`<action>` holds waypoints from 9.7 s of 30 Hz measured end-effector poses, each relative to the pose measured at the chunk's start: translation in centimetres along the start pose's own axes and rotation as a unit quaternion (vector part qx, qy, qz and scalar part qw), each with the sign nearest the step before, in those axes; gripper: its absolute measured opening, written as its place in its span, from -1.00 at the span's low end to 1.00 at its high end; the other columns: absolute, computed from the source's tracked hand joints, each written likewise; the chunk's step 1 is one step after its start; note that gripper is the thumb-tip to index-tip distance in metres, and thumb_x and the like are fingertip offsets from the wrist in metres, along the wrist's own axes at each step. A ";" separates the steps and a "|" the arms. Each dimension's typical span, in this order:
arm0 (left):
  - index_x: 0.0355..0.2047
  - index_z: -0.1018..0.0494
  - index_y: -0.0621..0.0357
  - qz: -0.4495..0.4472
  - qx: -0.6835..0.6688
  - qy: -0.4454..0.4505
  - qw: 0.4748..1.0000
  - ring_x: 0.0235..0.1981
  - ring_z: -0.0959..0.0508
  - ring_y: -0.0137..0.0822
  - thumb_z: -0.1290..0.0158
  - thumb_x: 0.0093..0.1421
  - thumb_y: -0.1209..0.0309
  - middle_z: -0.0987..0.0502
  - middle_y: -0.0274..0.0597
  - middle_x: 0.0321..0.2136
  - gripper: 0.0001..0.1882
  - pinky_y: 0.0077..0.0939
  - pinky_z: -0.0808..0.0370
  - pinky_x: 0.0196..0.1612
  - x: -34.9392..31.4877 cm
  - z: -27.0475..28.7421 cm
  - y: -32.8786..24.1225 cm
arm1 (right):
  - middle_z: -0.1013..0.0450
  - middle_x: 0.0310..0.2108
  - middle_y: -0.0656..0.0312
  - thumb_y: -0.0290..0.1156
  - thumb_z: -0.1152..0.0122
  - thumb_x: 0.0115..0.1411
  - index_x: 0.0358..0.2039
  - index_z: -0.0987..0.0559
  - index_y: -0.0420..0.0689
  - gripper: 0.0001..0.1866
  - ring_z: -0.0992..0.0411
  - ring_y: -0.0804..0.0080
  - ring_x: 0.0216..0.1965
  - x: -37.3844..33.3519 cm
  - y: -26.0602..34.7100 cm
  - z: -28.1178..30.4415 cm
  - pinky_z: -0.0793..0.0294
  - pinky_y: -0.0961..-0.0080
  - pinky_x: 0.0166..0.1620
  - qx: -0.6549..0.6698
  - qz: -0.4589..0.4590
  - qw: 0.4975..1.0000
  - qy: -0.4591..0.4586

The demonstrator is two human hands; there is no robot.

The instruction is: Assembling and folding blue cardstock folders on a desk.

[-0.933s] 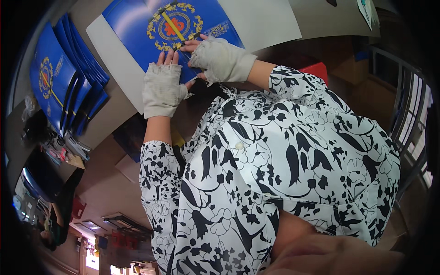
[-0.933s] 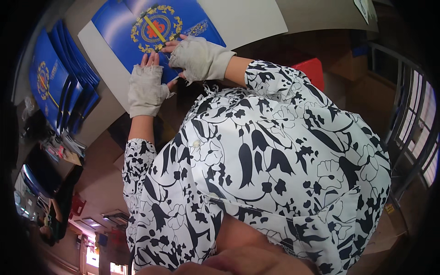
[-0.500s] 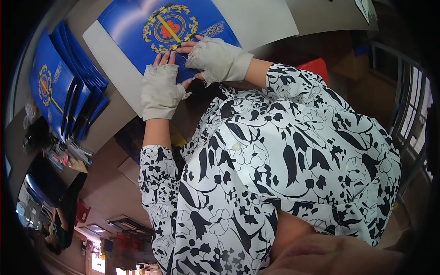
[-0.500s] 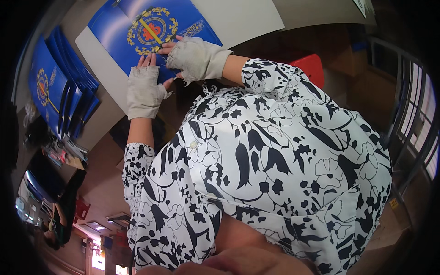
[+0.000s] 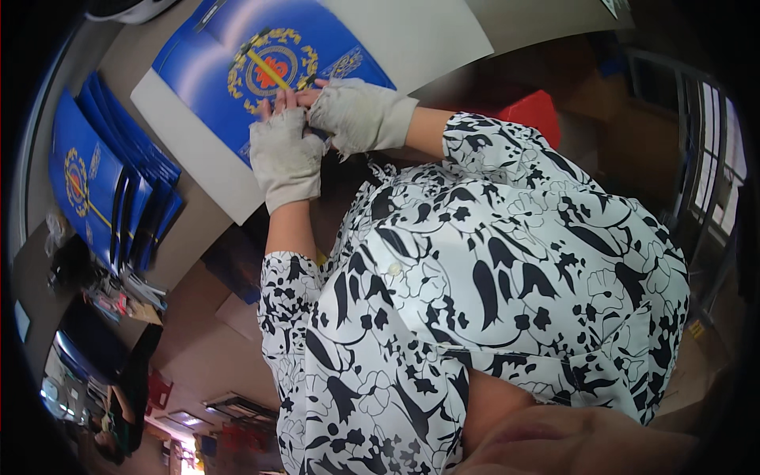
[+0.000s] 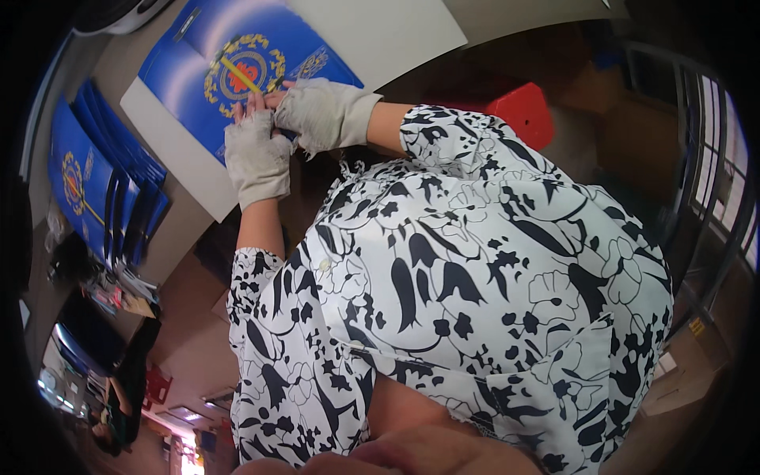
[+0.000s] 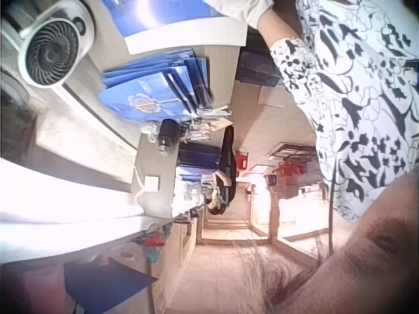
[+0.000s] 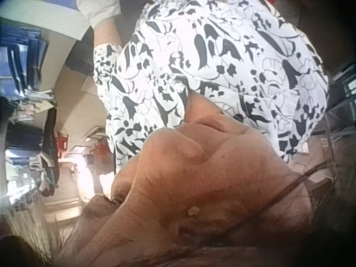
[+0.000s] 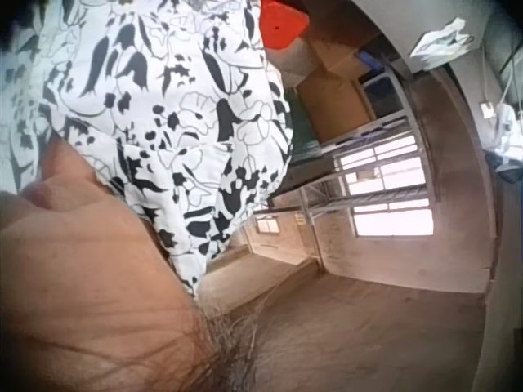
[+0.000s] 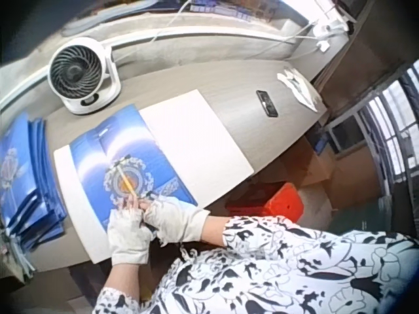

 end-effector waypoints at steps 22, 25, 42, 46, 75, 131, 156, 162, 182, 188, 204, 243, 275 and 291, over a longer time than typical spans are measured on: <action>0.35 -0.31 0.32 -0.004 0.132 0.065 0.989 0.44 -0.24 0.15 -0.16 0.24 0.04 -0.32 0.09 0.39 -0.19 0.11 -0.26 0.34 -1.9 -0.6 -0.8 | -0.09 0.47 -0.15 0.25 -0.28 0.16 0.39 -0.35 -0.12 -0.06 0.00 -0.07 0.52 -1.7 -2.0 -0.5 0.07 -0.06 0.51 -0.056 -0.046 0.997 0.029; 0.36 -0.30 0.32 -0.016 0.148 0.081 0.985 0.43 -0.24 0.16 -0.14 0.24 0.02 -0.32 0.10 0.39 -0.18 0.12 -0.27 0.34 -2.3 -0.1 -2.0 | -0.04 0.50 -0.15 0.31 -0.23 0.16 0.40 -0.33 -0.13 -0.03 0.04 -0.06 0.54 -0.8 -4.3 1.5 0.09 -0.05 0.51 -0.108 -0.054 0.993 0.004; 0.38 -0.28 0.29 -0.002 0.163 0.100 0.982 0.47 -0.18 0.15 -0.09 0.22 -0.04 -0.27 0.09 0.42 -0.14 0.12 -0.20 0.38 -3.3 -0.9 -1.0 | -0.19 0.43 -0.12 0.26 -0.26 0.18 0.33 -0.40 -0.12 -0.11 -0.13 -0.04 0.47 -1.0 -1.2 0.5 -0.02 0.00 0.50 -0.098 -0.002 0.994 0.049; 0.39 -0.27 0.30 -0.011 0.165 0.101 0.981 0.48 -0.15 0.13 -0.06 0.25 -0.06 -0.25 0.08 0.43 -0.14 0.13 -0.16 0.40 -3.8 -1.4 -0.5 | -0.19 0.44 -0.10 0.22 -0.28 0.19 0.31 -0.44 -0.09 -0.16 -0.15 -0.01 0.47 -1.7 -1.8 -0.1 -0.03 0.00 0.50 -0.065 0.034 0.997 0.026; 0.43 -0.20 0.30 -0.012 0.140 0.099 0.985 0.49 -0.12 0.14 -0.05 0.25 -0.08 -0.19 0.10 0.46 -0.10 0.17 -0.15 0.37 -5.1 -1.6 -3.1 | 0.00 0.50 -0.22 0.33 -0.04 0.26 0.46 -0.19 -0.24 0.02 0.03 -0.10 0.54 -0.8 -5.3 3.6 0.03 -0.29 0.44 -0.231 -0.370 0.892 -0.119; 0.41 -0.23 0.28 -0.037 0.091 0.115 0.989 0.47 -0.15 0.16 -0.08 0.27 -0.07 -0.18 0.12 0.46 -0.13 0.22 -0.13 0.39 -3.6 -1.7 -6.6 | -0.14 0.46 -0.17 0.08 -0.31 0.17 0.40 -0.31 -0.22 -0.08 -0.08 -0.10 0.49 0.7 -6.6 9.8 -0.06 -0.05 0.47 -0.248 -0.074 0.962 -0.082; 0.47 -0.10 0.28 -0.009 0.064 0.172 0.983 0.53 0.01 0.19 0.01 0.31 -0.13 -0.05 0.12 0.51 -0.08 0.31 -0.02 0.41 -5.0 -1.1 -7.6 | -0.16 0.42 -0.28 0.09 -0.03 0.36 0.43 -0.22 -0.29 -0.16 -0.26 -0.14 0.38 11.6 -12.6 19.4 -0.28 0.07 0.38 -0.322 -0.215 0.895 -0.224; 0.42 -0.21 0.24 -0.034 0.056 0.113 0.991 0.47 -0.15 0.13 -0.06 0.27 -0.07 -0.16 0.09 0.46 -0.14 0.26 -0.18 0.35 -3.8 -0.6 -9.0 | -0.32 0.30 -0.33 0.02 -0.04 0.37 0.33 -0.39 -0.26 -0.29 -0.30 -0.12 0.34 9.0 -19.0 16.8 -0.26 0.09 0.39 -0.265 -0.259 0.791 -0.486; 0.40 -0.11 0.50 0.065 -0.072 -0.171 0.981 0.32 -0.38 0.16 -0.13 0.35 0.17 -0.42 0.28 0.26 -0.18 -0.11 -0.34 0.34 6.6 0.1 -0.7 | -0.21 0.41 -0.13 0.02 -0.25 0.17 0.39 -0.29 -0.25 -0.11 -0.19 -0.10 0.41 -16.5 -3.6 0.6 -0.13 0.03 0.43 -0.205 -0.314 0.919 -0.121; 0.45 -0.02 0.41 0.345 -0.612 -0.286 0.651 0.05 -0.57 0.01 -0.16 0.35 0.22 -0.48 0.23 0.17 -0.15 -0.26 -0.57 0.00 12.2 -2.7 2.5 | -0.52 0.07 -0.10 -0.30 -0.29 0.27 0.25 -0.43 -0.30 -0.41 -0.52 0.07 -0.07 -4.5 -10.6 2.4 -0.52 0.30 -0.02 0.063 -0.230 0.840 -0.488; 0.33 -0.37 0.16 -0.105 -0.275 0.027 0.955 0.18 -0.53 0.08 -0.27 0.20 0.21 -0.56 0.11 0.13 -0.28 -0.12 -0.47 0.23 17.2 2.1 -6.8 | -0.53 0.11 0.10 0.56 0.31 0.31 0.41 -0.31 -0.18 0.07 -0.44 0.42 -0.15 0.2 -17.5 9.7 -0.40 0.48 -0.10 0.601 -0.320 0.670 -0.295; -0.08 -0.59 0.24 -0.104 -0.068 0.103 0.987 0.01 -0.62 0.07 -0.02 0.29 0.35 -0.65 0.07 -0.04 -0.71 -0.12 -0.53 0.09 20.7 2.7 -4.8 | -0.57 0.04 -0.11 0.04 -0.06 0.44 0.11 -0.61 -0.18 -0.45 -0.53 0.01 0.06 3.4 -12.9 12.3 -0.48 0.27 0.14 0.144 -0.269 0.869 -0.389; 0.36 -0.09 0.20 0.322 -0.582 -0.073 0.744 -0.10 -0.61 -0.10 -0.16 0.38 0.27 -0.55 0.06 0.03 -0.32 -0.20 -0.58 -0.09 19.5 0.7 4.7 | -0.54 0.12 -0.10 0.01 -0.06 0.37 0.20 -0.52 -0.27 -0.37 -0.52 -0.01 0.11 4.6 -10.2 12.2 -0.45 0.20 0.23 -0.232 -0.312 0.865 -0.318; 0.29 -0.28 0.21 0.366 -0.732 -0.163 0.551 0.37 -0.30 -0.13 -0.20 0.35 0.31 -0.36 -0.03 0.27 -0.42 0.00 -0.31 0.32 17.7 6.7 1.8 | -0.58 0.05 -0.07 0.12 -0.19 0.32 0.14 -0.58 -0.25 -0.33 -0.54 -0.03 0.08 6.6 -10.4 10.1 -0.47 0.20 0.20 -0.218 -0.244 0.849 -0.415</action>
Point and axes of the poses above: each hand's wrist, its own x-axis towards the middle knuckle, its own z-axis out of the back of the hand, y = z × x, the point moved 2 cm from there along x, towards the middle knuckle
